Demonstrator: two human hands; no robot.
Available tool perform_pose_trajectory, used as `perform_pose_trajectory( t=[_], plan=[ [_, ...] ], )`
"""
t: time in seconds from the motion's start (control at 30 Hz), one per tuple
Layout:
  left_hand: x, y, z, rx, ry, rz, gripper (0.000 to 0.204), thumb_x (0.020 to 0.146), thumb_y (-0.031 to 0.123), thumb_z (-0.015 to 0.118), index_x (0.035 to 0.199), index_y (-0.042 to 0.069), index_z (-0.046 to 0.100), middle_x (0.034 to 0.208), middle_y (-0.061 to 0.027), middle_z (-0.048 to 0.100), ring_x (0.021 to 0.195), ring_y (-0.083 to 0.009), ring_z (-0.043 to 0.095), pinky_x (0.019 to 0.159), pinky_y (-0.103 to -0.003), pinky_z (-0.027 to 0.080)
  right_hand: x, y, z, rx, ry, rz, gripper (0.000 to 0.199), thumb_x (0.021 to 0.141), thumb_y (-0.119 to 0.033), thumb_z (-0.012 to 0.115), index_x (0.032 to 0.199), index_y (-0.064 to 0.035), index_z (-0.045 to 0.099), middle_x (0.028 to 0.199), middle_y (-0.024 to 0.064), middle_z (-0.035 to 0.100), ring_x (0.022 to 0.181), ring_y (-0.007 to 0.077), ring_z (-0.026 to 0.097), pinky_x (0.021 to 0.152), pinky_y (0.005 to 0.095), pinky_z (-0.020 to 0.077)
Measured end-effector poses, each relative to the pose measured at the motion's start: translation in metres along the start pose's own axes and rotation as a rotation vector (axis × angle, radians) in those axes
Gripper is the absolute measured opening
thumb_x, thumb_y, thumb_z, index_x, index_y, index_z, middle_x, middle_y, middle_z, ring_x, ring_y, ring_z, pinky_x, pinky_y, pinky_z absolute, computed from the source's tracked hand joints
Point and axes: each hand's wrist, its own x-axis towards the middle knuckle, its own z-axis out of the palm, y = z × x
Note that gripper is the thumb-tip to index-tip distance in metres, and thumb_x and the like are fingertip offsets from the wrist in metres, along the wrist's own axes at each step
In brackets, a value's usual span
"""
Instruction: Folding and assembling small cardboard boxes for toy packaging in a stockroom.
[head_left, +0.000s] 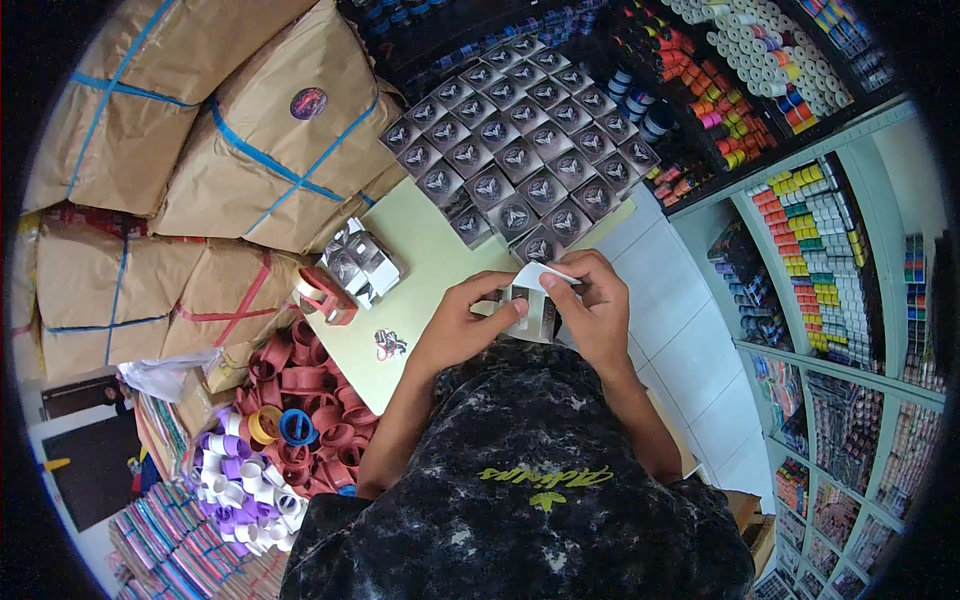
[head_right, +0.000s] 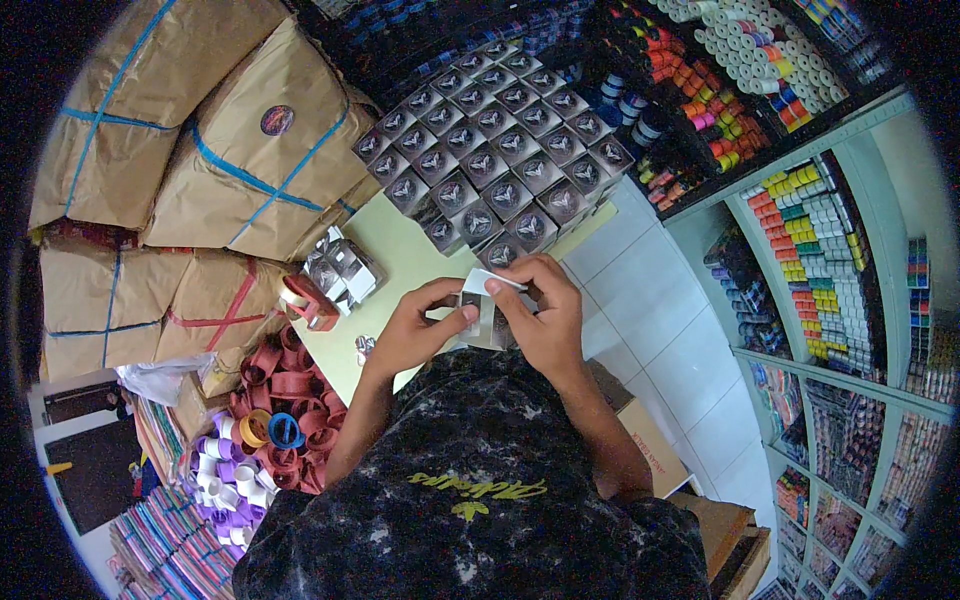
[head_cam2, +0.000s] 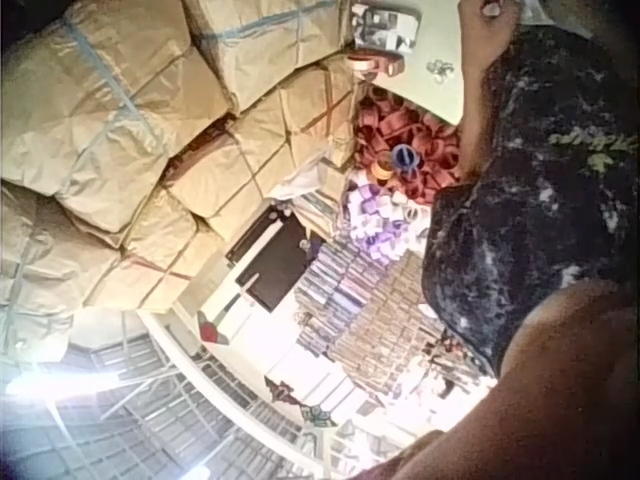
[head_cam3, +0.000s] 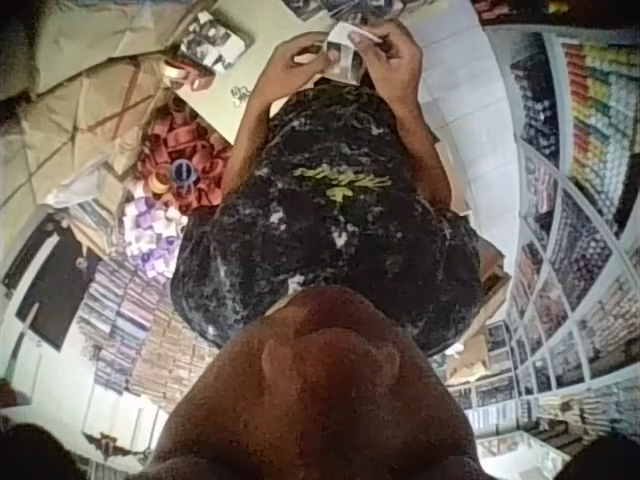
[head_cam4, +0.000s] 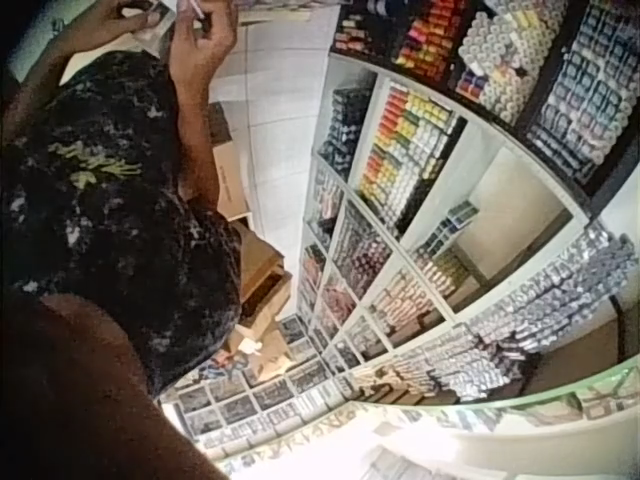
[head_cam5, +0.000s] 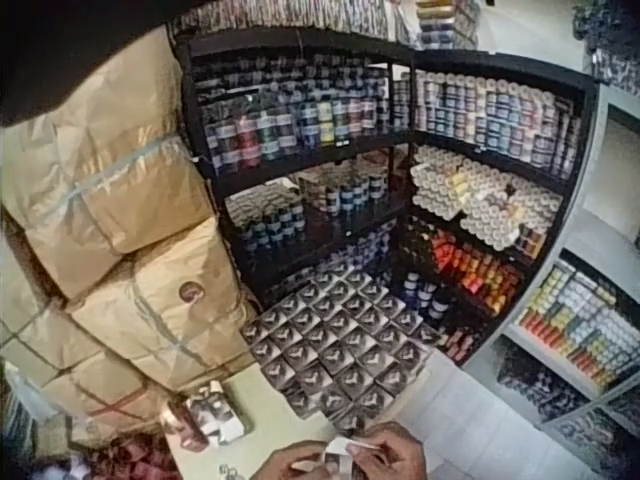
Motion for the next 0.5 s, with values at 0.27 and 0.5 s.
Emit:
perform_pose_trajectory(
  t=[0.27, 0.5],
  plan=[
    [-0.005, 0.0, -0.008, 0.044, -0.029, 0.021, 0.034, 0.094, 0.019, 0.072, 0.121, -0.001, 0.067, 0.112, -0.0095, 0.07, 0.1, -0.0156, 0.065, 0.088, -0.03, 0.052, 0.002, -0.016, 0.005, -0.001, -0.029, -0.038, 0.011, 0.091, -0.005, 0.072, 0.099, 0.0013, 0.068, 0.102, 0.0087, 0.064, 0.092, 0.0153, 0.063, 0.08, 0.0291, 0.0511],
    [-0.009, -0.002, -0.005, 0.035, -0.03, -0.006, 0.035, 0.093, 0.019, 0.073, 0.12, -0.002, 0.068, 0.111, -0.012, 0.071, 0.099, -0.017, 0.065, 0.088, -0.031, 0.051, 0.0, -0.004, -0.005, -0.25, -0.138, -0.126, 0.019, 0.094, -0.009, 0.071, 0.11, 0.0003, 0.067, 0.103, 0.0068, 0.067, 0.096, 0.0147, 0.064, 0.088, 0.0313, 0.0516]
  ],
)
